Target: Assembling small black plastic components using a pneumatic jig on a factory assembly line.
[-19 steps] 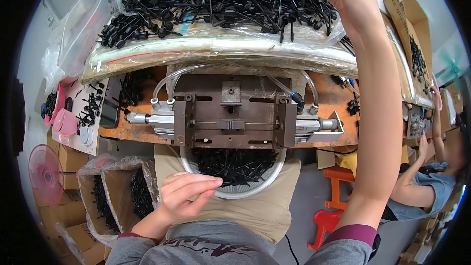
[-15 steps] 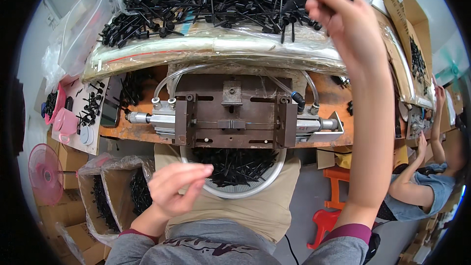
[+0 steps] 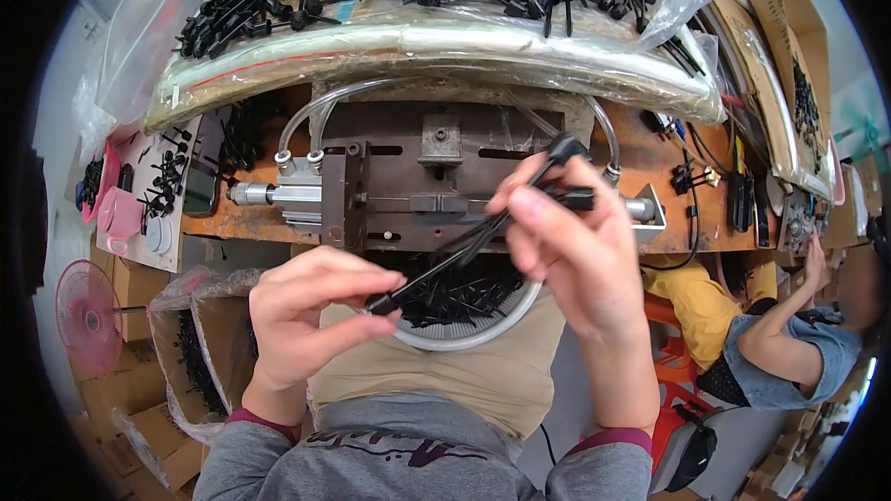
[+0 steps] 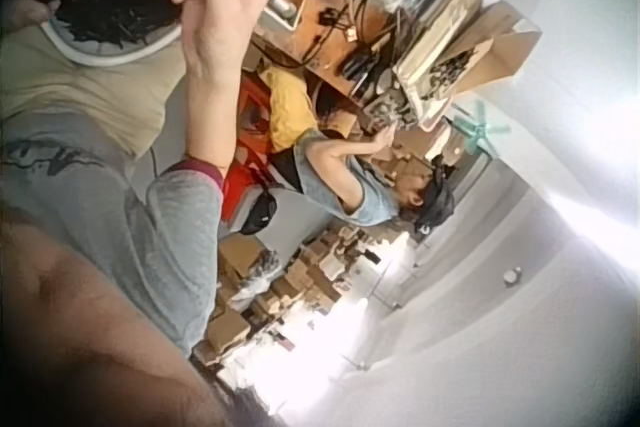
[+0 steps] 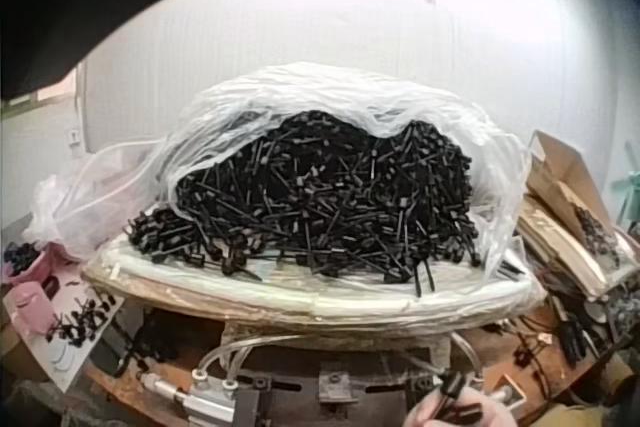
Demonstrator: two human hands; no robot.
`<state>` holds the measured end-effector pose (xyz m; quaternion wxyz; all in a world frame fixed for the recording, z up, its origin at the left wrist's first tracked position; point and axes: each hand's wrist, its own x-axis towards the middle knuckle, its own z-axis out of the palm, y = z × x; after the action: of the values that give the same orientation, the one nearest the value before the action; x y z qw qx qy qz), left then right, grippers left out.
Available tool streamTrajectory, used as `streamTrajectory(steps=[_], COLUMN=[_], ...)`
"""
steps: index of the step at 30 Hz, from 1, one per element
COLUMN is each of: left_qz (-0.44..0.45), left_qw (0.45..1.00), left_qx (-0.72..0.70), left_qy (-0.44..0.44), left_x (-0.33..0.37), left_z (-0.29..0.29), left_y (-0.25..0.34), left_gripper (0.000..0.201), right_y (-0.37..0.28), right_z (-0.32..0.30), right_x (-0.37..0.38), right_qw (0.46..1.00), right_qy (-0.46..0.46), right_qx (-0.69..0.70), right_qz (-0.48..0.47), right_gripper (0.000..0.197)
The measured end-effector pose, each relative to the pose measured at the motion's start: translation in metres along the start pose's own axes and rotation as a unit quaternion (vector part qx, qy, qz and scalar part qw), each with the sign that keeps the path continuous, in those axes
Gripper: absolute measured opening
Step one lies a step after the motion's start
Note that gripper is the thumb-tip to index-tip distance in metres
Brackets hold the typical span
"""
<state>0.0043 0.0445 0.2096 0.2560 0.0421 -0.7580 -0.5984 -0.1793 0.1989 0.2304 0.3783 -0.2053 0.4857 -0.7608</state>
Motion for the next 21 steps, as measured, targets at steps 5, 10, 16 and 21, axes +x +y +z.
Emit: streamTrajectory(steps=[5, 10, 16, 21], left_qz=[0.076, 0.13, 0.14, 0.12], left_qw=[0.985, 0.941, 0.896, 0.901], left_qx=[0.156, 0.312, 0.422, 0.418], left_qy=[0.01, -0.005, -0.012, -0.004], left_x=[-0.008, -0.004, 0.003, 0.008], left_z=[0.012, 0.032, 0.039, 0.039], left_y=[-0.016, -0.044, -0.049, -0.05], left_gripper=[0.037, 0.03, 0.026, 0.026], right_y=[-0.001, 0.014, 0.021, 0.033], right_z=[-0.003, 0.0, -0.008, -0.014], right_x=[-0.012, -0.026, -0.034, -0.032], right_qw=[0.972, 0.854, 0.624, 0.599], right_qy=[0.137, 0.177, 0.122, 0.057], right_qx=[-0.098, -0.355, -0.603, -0.623], right_qz=[-0.165, -0.336, -0.482, -0.499], right_gripper=[0.02, 0.022, 0.027, 0.03])
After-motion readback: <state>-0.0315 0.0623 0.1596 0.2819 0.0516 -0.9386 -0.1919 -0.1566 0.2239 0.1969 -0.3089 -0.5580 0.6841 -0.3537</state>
